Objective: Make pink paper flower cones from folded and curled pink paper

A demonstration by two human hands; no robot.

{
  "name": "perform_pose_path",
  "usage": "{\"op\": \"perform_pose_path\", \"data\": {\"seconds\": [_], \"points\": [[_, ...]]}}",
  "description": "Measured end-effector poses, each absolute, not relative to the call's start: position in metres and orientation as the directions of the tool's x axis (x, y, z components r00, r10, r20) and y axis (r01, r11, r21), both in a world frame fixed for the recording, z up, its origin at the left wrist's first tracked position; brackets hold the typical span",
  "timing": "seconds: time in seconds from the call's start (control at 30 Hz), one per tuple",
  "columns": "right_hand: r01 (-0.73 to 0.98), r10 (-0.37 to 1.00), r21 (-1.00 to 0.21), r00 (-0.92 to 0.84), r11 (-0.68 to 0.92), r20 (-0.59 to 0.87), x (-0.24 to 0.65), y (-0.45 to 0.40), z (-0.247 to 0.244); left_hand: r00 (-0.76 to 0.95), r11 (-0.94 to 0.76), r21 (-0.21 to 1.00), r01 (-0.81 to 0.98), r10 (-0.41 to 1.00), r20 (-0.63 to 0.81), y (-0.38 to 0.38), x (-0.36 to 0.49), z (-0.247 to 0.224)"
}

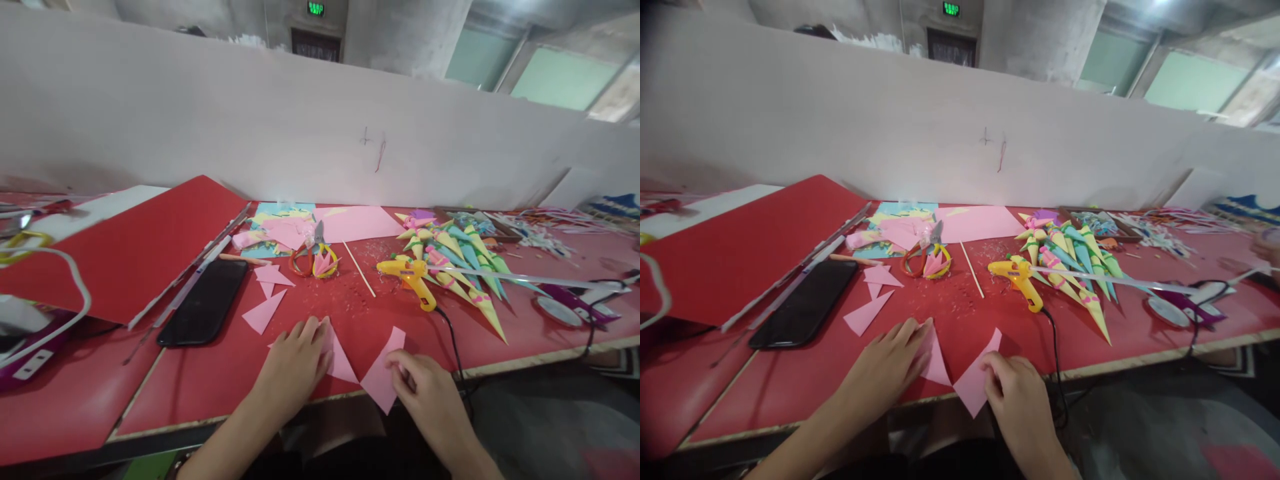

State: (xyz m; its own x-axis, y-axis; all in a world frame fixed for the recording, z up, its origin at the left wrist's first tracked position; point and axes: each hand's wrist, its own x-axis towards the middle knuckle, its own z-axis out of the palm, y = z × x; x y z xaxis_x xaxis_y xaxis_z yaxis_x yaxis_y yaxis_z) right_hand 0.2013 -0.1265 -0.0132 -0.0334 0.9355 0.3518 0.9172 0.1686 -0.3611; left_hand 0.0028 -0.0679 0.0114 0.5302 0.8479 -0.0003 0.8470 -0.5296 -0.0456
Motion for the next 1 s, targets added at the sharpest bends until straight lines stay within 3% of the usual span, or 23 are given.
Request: {"op": "perform_pose_path", "data": {"seconds": [0.17, 0.27, 0.53, 0.6, 0.7, 0.83, 0.93, 1.0], "points": [[0.929, 0.908, -0.315, -0.049, 0.194, 0.415, 0.202, -0.115, 0.003, 0.506, -0.506, -0.024, 0.862, 0.862, 0.025, -0.069, 0.002, 0.011], [0.910, 0.892, -0.355, -0.034, 0.214, 0.451, 0.206, -0.112, 0.012, 0.496, -0.496, -0.010, 0.868, 0.868, 0.031, -0.071, 0.001, 0.010], [0.604, 0.916, -0.731, 0.006, 0.316, 0.400, 0.184, -0.096, 0.014, 0.444, -0.444, -0.041, 0.895, 0.879, 0.171, -0.062, -0.001, 0.003], [0.525, 0.930, -0.792, 0.006, 0.311, 0.368, 0.170, -0.090, 0.012, 0.414, -0.436, 0.042, 0.899, 0.876, 0.249, -0.058, -0.002, 0.008], [0.405, 0.940, -0.859, -0.005, 0.314, 0.341, 0.152, -0.082, 0.012, 0.391, -0.483, 0.292, 0.826, 0.863, 0.320, -0.058, -0.004, 0.022], [0.346, 0.934, -0.881, 0.038, 0.322, 0.356, 0.138, -0.075, 0.015, 0.411, -0.439, 0.563, 0.700, 0.893, 0.186, -0.057, -0.004, 0.035], [0.396, 0.920, -0.849, 0.026, 0.350, 0.391, 0.140, -0.073, 0.007, 0.408, -0.377, 0.627, 0.681, 0.907, 0.102, -0.036, -0.013, 0.042], [0.496, 0.905, -0.779, -0.033, 0.383, 0.424, 0.147, -0.073, -0.007, 0.325, -0.346, 0.524, 0.778, 0.936, 0.136, -0.008, -0.027, 0.050]]}}
